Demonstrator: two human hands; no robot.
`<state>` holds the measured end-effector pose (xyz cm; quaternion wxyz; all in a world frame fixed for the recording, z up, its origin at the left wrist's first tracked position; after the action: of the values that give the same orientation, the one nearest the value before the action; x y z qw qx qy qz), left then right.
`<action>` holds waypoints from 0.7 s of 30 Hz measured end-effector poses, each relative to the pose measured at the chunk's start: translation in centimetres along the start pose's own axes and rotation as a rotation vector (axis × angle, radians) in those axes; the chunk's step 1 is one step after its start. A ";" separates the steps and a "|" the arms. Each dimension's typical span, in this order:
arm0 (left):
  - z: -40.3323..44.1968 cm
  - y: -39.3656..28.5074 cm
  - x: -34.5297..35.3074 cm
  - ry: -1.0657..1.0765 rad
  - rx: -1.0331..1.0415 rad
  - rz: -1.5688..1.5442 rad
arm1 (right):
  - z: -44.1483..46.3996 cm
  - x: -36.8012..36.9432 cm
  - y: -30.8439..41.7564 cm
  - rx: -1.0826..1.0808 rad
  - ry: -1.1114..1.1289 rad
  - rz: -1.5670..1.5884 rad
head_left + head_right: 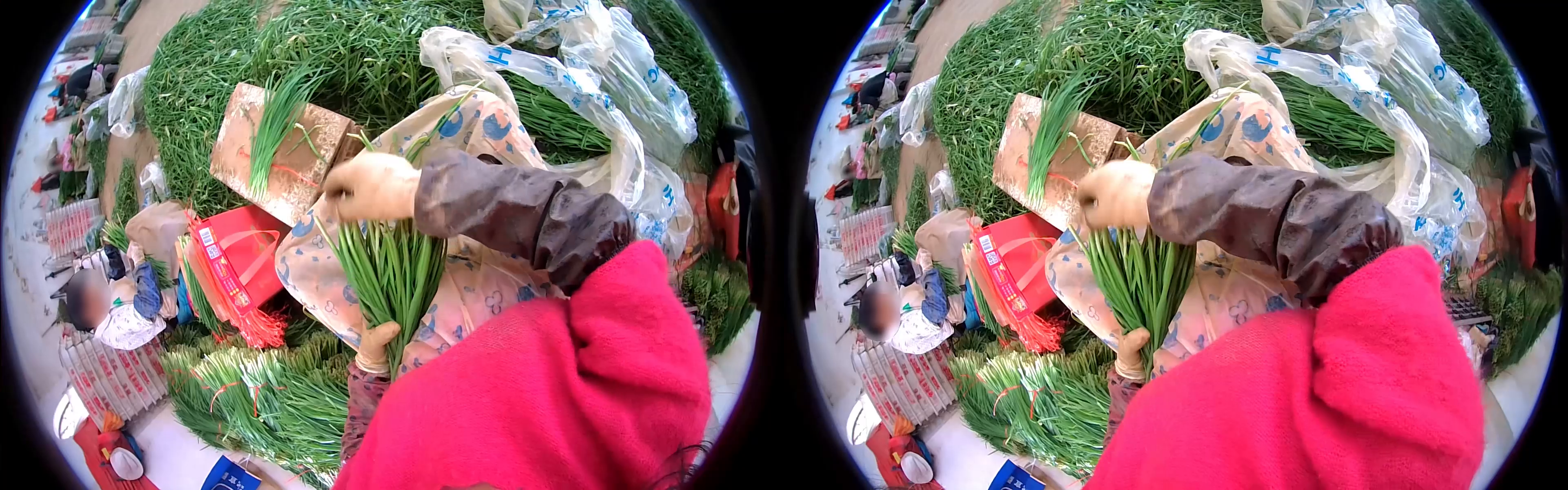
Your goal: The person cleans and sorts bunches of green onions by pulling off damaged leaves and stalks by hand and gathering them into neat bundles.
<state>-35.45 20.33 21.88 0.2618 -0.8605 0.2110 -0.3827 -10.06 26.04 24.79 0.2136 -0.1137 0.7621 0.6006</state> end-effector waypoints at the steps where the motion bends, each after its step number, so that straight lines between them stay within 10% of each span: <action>1: 0.0 -0.1 0.3 0.002 0.002 -0.001 | 0.7 -0.8 -0.9 0.085 -0.103 0.121; 4: -0.2 -0.3 0.7 -0.002 0.031 -0.095 | 2.8 -4.8 -3.8 0.356 -0.206 0.531; 11: 0.2 -1.0 2.0 0.059 0.014 -0.162 | 1.5 -2.4 -4.7 0.193 0.822 0.625; 21: 0.3 -0.6 1.2 0.015 -0.018 -0.103 | -0.8 -1.2 -1.9 0.173 0.706 0.316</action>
<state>-34.41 20.22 22.70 0.2326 -0.8697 0.1716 -0.4002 -8.31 24.74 23.85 -0.1480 -0.1761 0.8445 0.4836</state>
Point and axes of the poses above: each hand's wrist, its own z-axis towards the middle knuckle, its own x-axis out of the palm, y = z × x, the point moved 3 cm from there along z, towards the middle knuckle
